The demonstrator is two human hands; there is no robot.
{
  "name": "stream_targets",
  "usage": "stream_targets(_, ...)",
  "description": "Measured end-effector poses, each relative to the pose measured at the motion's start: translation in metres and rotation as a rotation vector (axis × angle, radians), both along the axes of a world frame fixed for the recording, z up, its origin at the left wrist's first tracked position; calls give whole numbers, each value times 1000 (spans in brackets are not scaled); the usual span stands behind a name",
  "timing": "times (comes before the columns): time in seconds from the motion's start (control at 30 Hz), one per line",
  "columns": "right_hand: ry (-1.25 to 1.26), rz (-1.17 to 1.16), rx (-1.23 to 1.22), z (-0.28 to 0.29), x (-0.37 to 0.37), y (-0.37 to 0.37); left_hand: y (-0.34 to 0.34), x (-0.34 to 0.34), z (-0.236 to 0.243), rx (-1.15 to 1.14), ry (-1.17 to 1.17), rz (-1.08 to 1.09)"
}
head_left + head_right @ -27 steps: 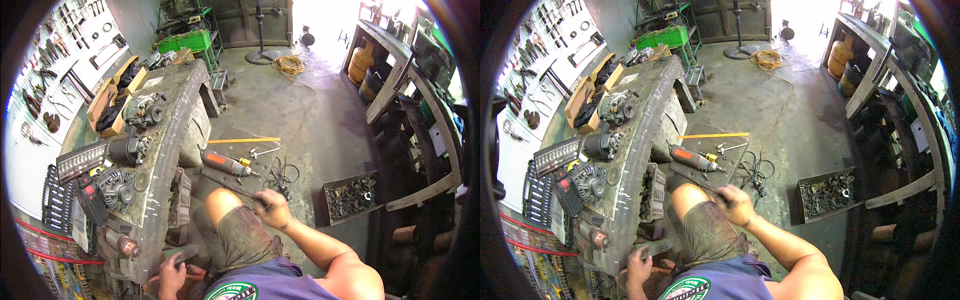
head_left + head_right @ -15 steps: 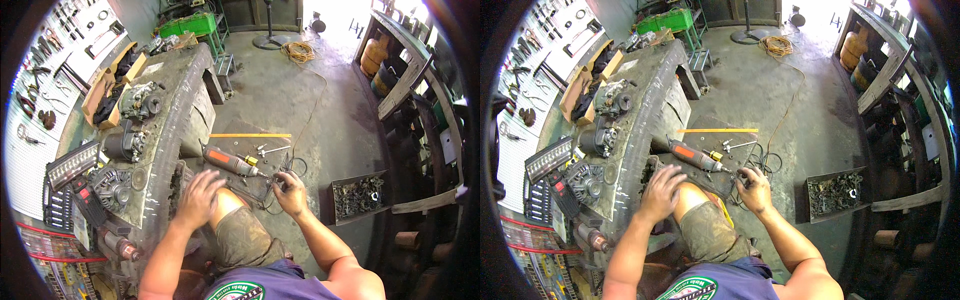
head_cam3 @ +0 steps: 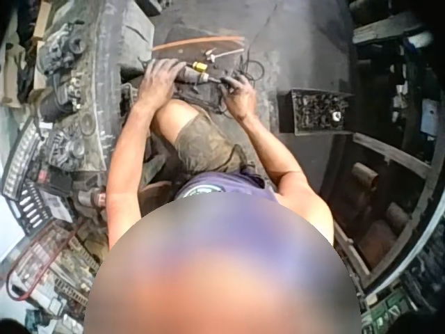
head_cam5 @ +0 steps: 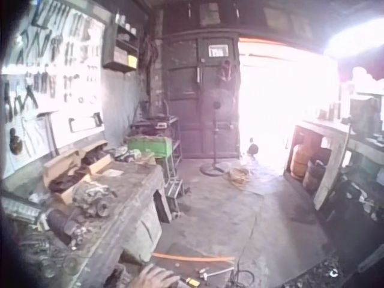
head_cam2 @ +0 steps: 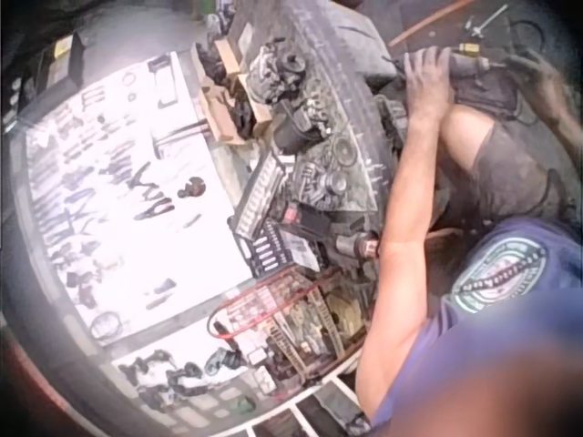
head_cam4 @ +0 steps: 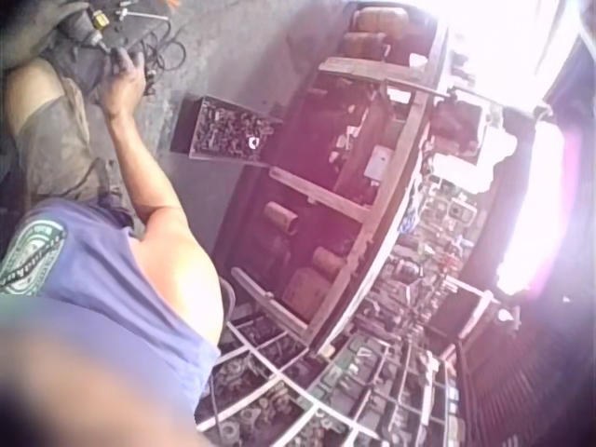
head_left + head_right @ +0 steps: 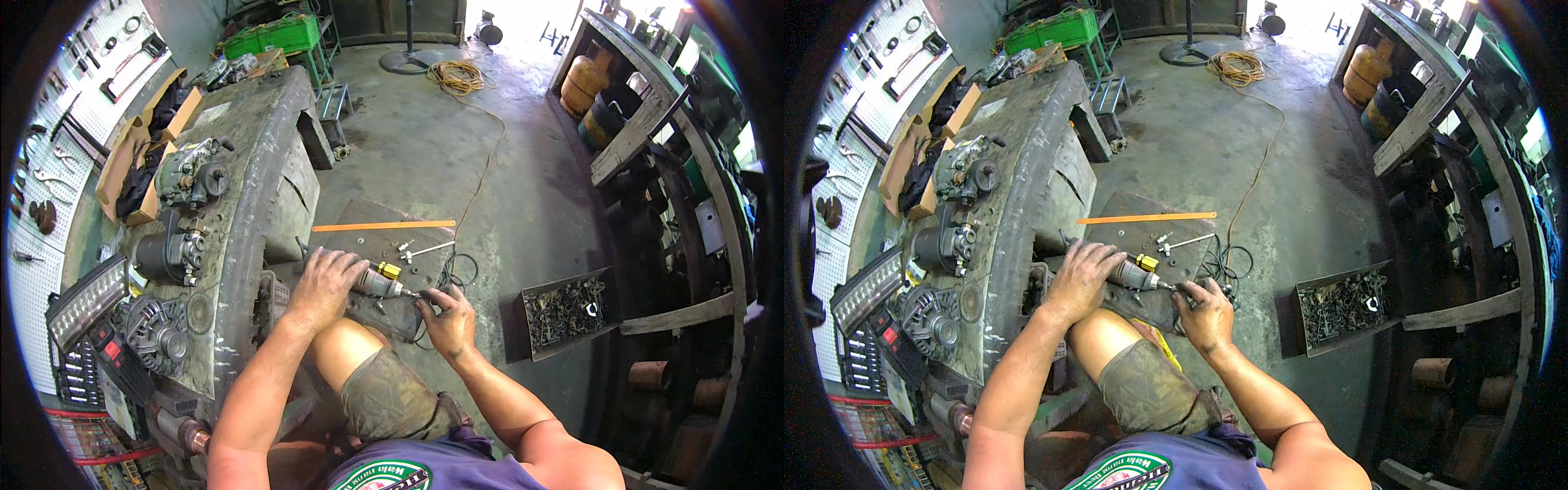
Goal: The person sits on the floor in a workshop and uses a rotary tool to work on a cylindrical mechanical component. They adjust a portable work light to illuminate the part and continue using the tool on the component's surface.
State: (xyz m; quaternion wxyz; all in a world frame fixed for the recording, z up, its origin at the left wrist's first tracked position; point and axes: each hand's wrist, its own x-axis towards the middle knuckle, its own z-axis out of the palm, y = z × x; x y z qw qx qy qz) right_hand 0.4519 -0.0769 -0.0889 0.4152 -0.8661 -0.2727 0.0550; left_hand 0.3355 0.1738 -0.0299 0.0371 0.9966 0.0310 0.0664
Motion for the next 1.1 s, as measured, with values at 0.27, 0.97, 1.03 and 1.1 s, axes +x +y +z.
stream_targets(0.27,-32,38,63,6,-1,6,5,3,5,-19,-13,-37)
stream_targets(0.97,-58,885,479,275,-17,-9,-129,-140,134,-815,-433,266)
stream_targets(1.03,-48,918,438,271,-27,-5,-142,-151,117,-817,-503,237)
stream_targets(1.1,48,921,358,259,-38,-2,-156,-162,97,-1054,-479,265)
